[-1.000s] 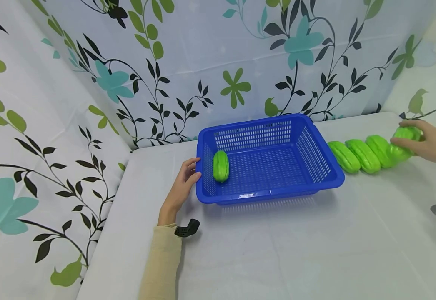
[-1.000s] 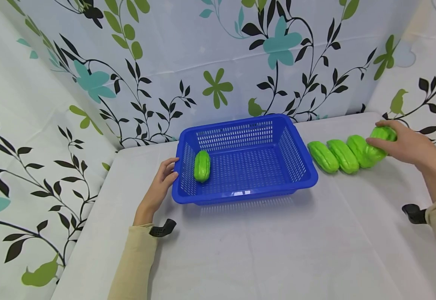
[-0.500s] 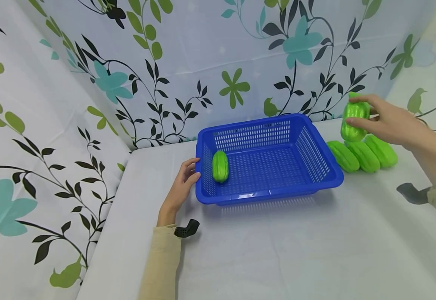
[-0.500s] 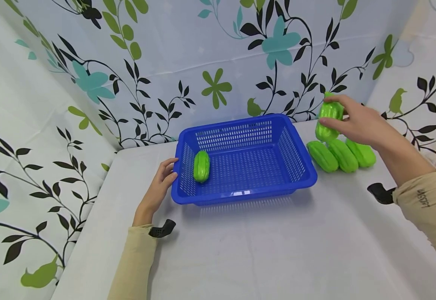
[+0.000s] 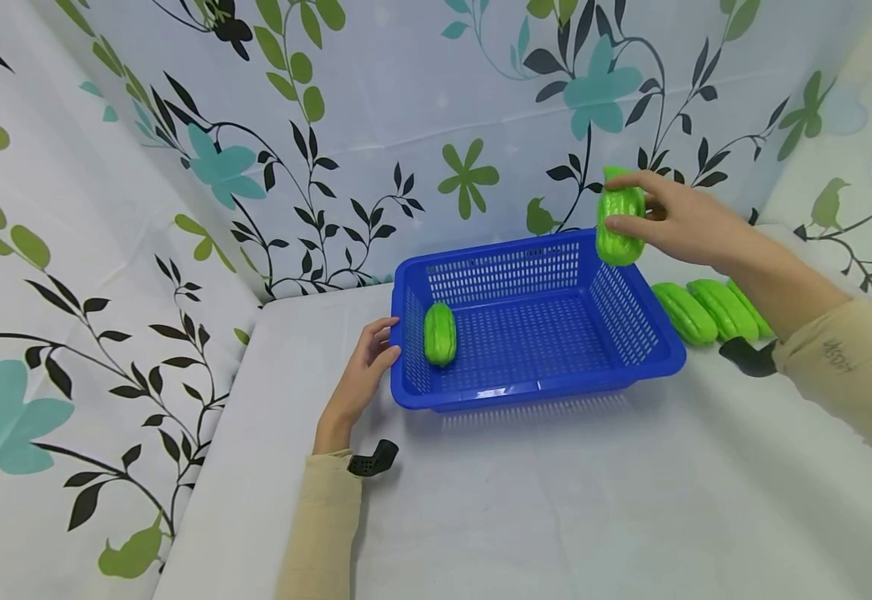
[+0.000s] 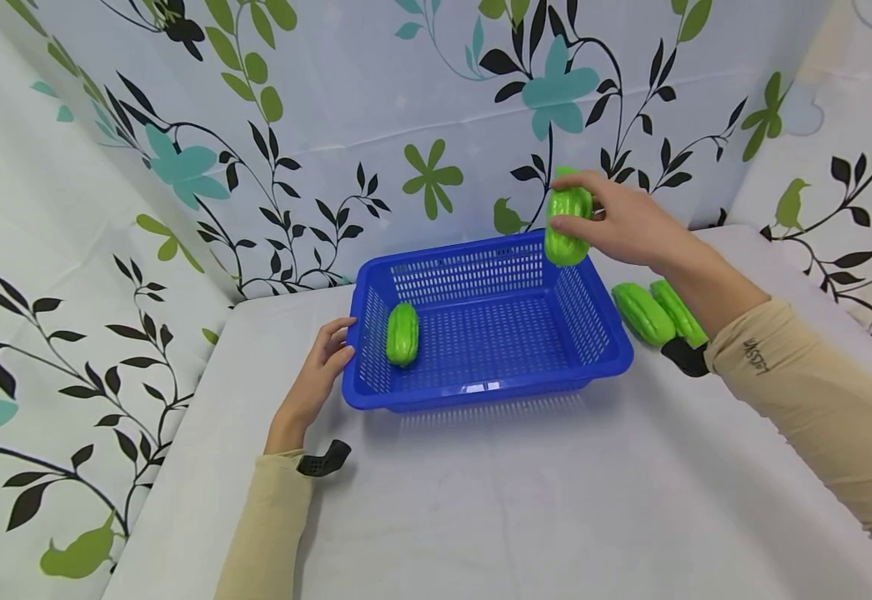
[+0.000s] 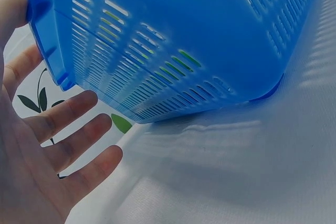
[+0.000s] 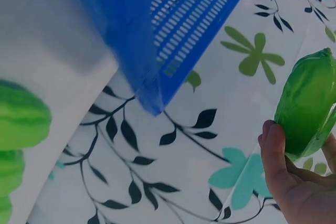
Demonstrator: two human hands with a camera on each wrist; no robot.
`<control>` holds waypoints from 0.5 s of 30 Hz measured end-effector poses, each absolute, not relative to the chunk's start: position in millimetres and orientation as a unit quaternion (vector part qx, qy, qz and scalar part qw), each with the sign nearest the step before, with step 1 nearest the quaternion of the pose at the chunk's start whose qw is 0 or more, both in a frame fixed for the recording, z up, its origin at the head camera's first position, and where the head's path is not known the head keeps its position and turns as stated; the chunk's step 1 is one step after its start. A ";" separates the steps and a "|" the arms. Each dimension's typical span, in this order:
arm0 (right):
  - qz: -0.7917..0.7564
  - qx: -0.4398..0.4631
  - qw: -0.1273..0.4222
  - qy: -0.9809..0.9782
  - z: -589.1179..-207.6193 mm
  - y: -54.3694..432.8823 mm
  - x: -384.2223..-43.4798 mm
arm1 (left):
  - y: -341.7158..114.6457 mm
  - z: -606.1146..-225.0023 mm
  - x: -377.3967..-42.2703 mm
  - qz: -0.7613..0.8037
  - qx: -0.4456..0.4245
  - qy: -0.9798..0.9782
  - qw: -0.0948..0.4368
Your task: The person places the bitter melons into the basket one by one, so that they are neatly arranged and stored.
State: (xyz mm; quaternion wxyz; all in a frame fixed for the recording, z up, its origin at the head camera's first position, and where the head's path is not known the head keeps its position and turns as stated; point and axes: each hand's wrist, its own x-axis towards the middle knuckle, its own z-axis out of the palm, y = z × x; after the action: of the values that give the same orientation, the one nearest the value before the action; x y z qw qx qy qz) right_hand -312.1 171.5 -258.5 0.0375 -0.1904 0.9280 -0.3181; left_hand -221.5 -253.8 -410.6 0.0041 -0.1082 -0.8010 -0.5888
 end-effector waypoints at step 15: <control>-0.326 -0.258 0.085 0.905 -272.1 106.0 -332.3 | -252.7 -408.9 -220.3 -0.590 -0.110 -0.800 0.004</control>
State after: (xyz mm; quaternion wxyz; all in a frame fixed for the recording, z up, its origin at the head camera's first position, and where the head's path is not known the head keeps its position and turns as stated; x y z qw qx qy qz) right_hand -332.3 106.0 -272.1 0.0851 -0.2580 0.9054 -0.3261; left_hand -220.3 -252.7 -408.9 0.0037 -0.1096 -0.8001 -0.5898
